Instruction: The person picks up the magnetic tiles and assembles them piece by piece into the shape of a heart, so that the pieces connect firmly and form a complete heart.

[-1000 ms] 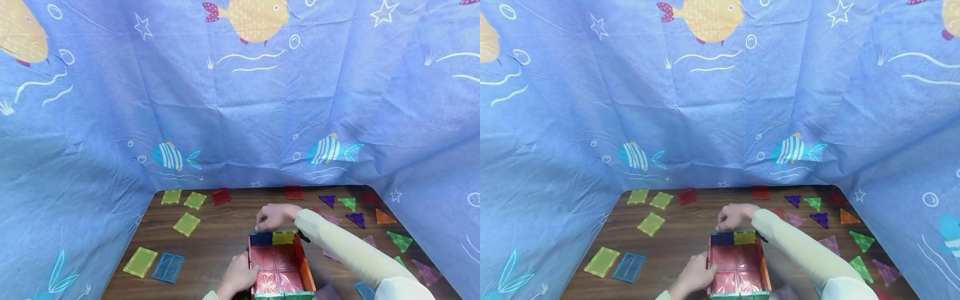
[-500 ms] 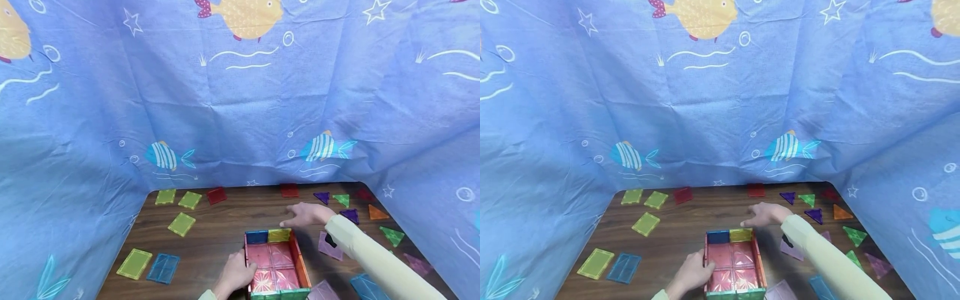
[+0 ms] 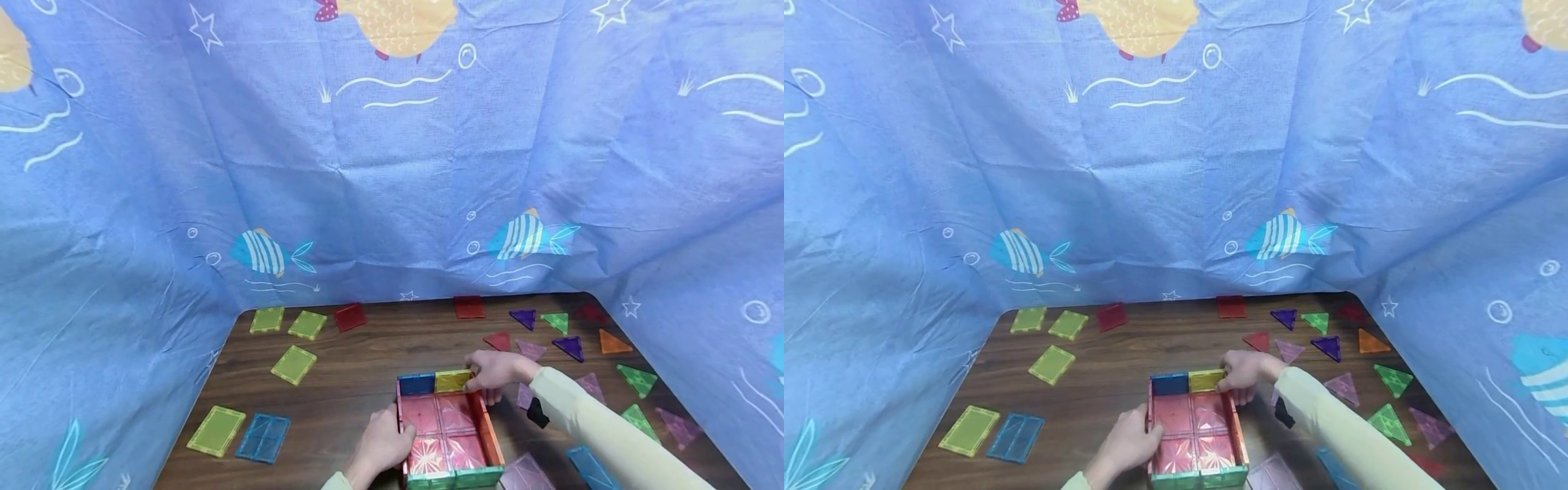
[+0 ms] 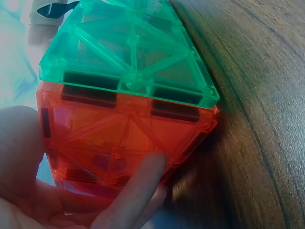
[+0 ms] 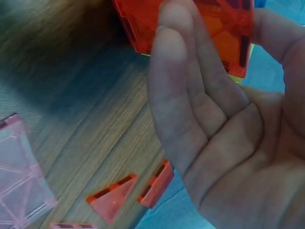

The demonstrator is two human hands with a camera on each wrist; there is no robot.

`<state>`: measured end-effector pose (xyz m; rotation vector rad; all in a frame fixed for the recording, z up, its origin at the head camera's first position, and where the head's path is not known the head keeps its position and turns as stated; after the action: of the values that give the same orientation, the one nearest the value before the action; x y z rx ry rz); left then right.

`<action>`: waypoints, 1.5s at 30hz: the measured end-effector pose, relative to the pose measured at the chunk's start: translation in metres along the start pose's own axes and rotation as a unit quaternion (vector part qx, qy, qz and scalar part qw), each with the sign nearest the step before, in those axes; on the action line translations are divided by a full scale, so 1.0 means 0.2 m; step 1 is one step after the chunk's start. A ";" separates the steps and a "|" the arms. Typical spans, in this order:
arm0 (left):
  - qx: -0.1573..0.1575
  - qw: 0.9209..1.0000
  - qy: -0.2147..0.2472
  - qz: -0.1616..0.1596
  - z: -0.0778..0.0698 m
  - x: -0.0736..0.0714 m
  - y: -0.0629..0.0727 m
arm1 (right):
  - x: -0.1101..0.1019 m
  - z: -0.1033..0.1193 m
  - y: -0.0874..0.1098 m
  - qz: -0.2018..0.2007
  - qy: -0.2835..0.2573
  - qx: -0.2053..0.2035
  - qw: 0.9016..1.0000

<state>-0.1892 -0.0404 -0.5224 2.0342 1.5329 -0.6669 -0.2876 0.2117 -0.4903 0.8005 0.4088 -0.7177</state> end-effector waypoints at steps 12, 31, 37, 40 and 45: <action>-0.013 1.000 -0.013 -0.022 0.05 -0.16 -0.13 | -0.09 0.12 -0.21 -0.024 0.041 -0.017 0.999; -0.071 0.997 0.033 -0.007 0.15 -0.15 -0.21 | -0.28 -0.02 -0.02 -0.121 0.104 -0.047 0.986; -0.072 0.997 0.031 -0.010 0.15 -0.16 -0.21 | -0.32 -0.08 0.10 -0.138 0.203 0.009 0.969; -0.072 0.997 0.027 -0.011 0.15 -0.17 -0.22 | -0.29 -0.11 0.14 -0.144 0.241 0.027 0.959; -0.065 0.998 0.008 -0.016 0.13 -0.18 -0.23 | -0.18 -0.18 0.19 -0.146 0.291 0.061 0.943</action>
<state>-0.2441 -0.0720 -0.5230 1.9266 1.5798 -0.5489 -0.2872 0.2721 -0.4728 1.0821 1.0432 -0.7777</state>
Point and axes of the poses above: each hand's wrist, its own y-axis away from the middle knuckle, its own x-axis out of the palm, z = x × y, the point moved 2 cm from there along -y, towards the middle knuckle, and after that the axes turned 4 degrees about z, right-handed, at the moved point
